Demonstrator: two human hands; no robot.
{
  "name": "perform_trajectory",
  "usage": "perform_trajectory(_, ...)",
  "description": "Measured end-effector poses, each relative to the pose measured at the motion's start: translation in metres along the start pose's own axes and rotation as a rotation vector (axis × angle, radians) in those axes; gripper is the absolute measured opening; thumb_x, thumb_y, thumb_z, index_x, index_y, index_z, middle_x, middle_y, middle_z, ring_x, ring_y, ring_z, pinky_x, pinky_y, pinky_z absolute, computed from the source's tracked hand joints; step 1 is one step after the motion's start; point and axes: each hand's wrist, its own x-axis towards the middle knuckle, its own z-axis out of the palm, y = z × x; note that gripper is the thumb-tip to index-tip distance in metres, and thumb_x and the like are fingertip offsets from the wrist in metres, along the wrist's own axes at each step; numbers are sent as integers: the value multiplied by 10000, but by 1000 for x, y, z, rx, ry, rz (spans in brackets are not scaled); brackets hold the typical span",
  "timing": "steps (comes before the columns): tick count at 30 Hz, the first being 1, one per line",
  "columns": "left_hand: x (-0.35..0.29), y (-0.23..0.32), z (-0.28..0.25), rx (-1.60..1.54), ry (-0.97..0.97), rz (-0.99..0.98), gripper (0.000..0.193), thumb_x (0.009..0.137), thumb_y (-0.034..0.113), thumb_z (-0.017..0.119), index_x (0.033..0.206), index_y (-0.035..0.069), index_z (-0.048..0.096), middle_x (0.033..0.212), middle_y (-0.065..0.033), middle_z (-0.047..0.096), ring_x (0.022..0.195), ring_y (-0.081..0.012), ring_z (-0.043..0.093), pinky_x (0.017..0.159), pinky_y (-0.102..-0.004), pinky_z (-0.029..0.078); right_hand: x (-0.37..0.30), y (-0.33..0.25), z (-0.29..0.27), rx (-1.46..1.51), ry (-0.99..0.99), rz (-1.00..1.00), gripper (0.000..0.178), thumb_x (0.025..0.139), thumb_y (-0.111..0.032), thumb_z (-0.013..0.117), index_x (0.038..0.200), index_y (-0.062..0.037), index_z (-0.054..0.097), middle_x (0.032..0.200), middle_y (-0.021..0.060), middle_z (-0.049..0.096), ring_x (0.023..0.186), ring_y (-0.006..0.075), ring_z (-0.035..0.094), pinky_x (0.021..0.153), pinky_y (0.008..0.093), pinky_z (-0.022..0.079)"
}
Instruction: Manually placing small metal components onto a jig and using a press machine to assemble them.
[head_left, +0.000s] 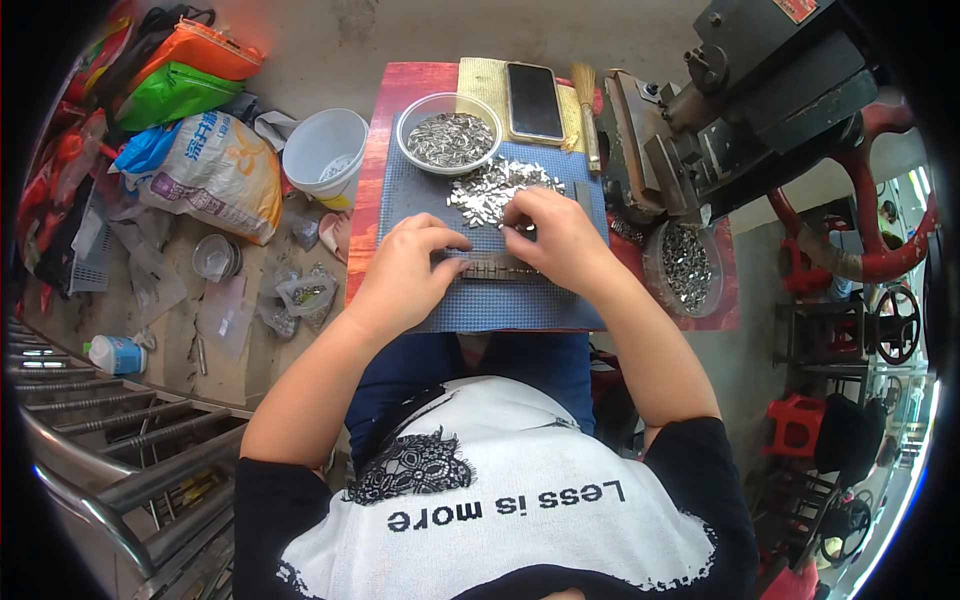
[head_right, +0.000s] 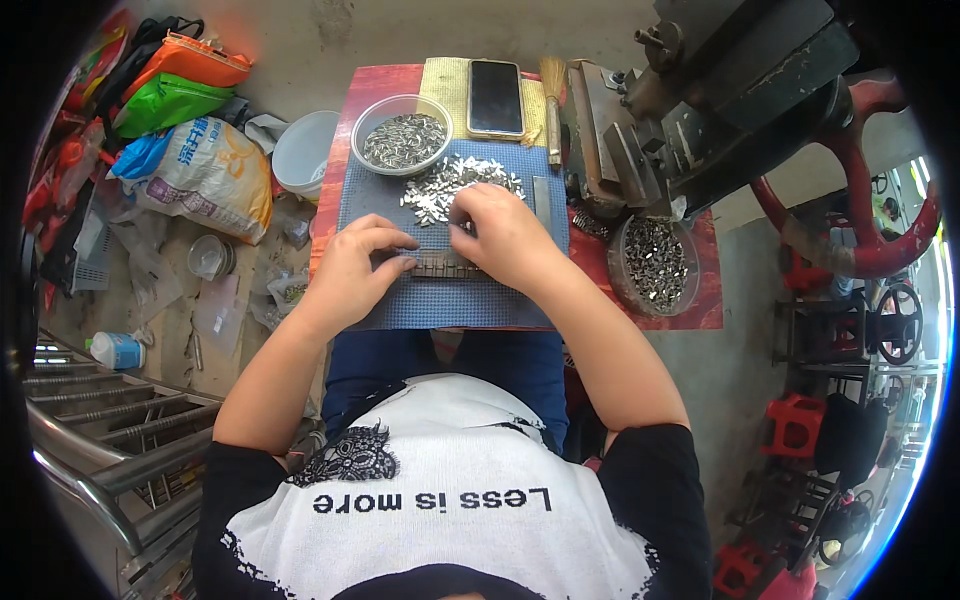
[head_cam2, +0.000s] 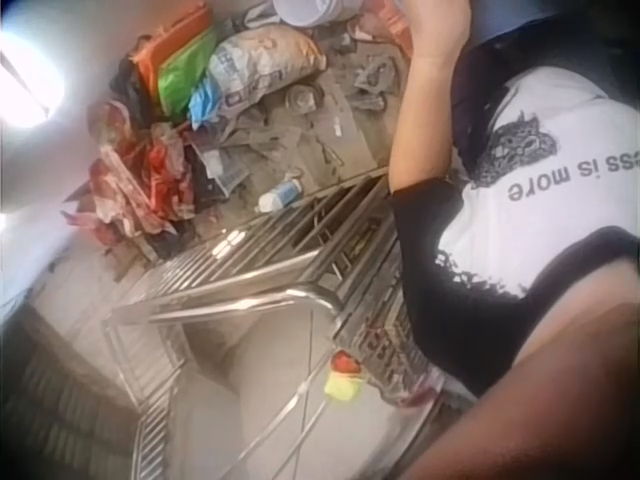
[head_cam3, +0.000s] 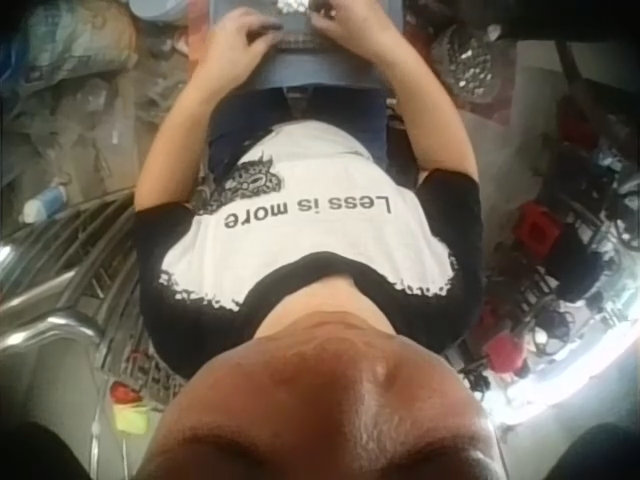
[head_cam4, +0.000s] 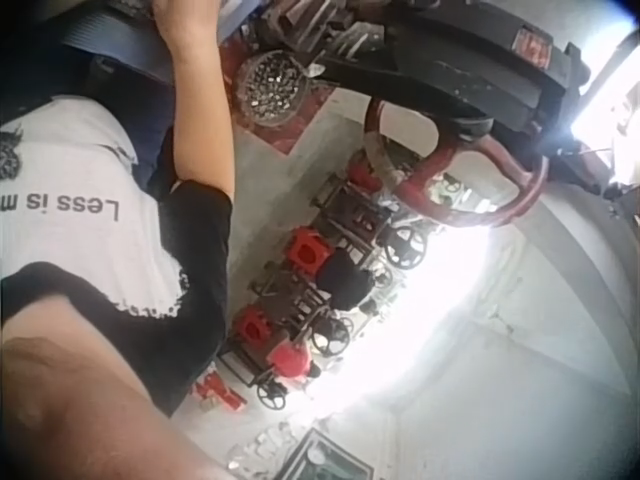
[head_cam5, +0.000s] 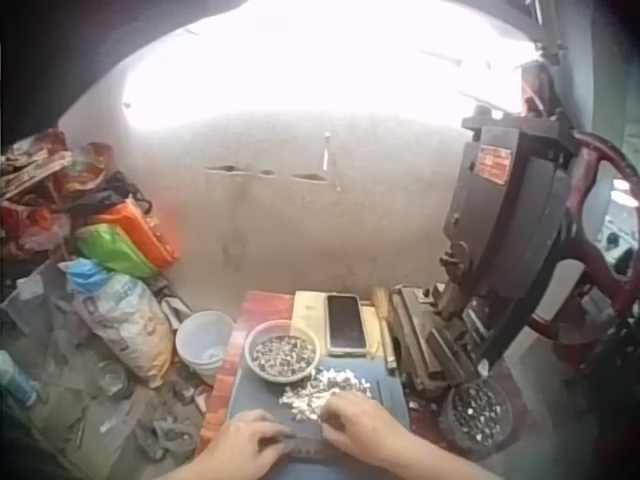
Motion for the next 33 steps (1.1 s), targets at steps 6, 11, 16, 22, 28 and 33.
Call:
perform_trajectory(6,-9,-2,1,15,18,-7,274,789,91,780,1047,13,727,1006,-112,657,957,-250,642,852,-351,508,-25,-25,-9,66,-32,-19,197,782,16,703,953,-15,608,868,127,631,836,298,638,752,386,521)
perform_trajectory(11,-10,-2,9,125,64,53,340,723,141,835,1027,41,719,974,-83,652,990,-275,592,881,-380,474,-29,-35,-1,-121,-84,-177,260,743,46,643,969,-38,545,840,138,614,868,323,595,789,427,492)
perform_trajectory(16,-11,-7,19,151,91,90,290,724,162,833,976,66,724,954,-57,644,1002,-273,569,908,-396,422,-29,-52,4,-274,-72,-149,223,757,13,635,950,-41,538,790,122,606,855,313,597,792,410,491)
perform_trajectory(22,-12,-10,22,136,124,118,229,734,173,822,924,89,725,938,-41,636,1010,-264,565,889,-408,385,-26,-67,8,-443,-96,-196,183,777,-34,647,931,-45,550,772,98,617,835,264,612,785,369,498)
perform_trajectory(28,-15,-15,22,126,142,133,215,736,183,819,908,92,728,933,-39,638,1006,-262,568,887,-409,384,-28,-72,10,-459,-122,-190,163,785,-11,627,925,-42,550,783,113,615,823,278,607,780,384,499)
perform_trajectory(33,-12,-19,24,74,161,176,198,732,178,817,893,98,735,933,-36,643,1001,-262,571,887,-407,385,-34,-56,-1,-272,13,126,82,868,-10,616,946,-17,591,832,162,664,805,336,666,719,427,532)
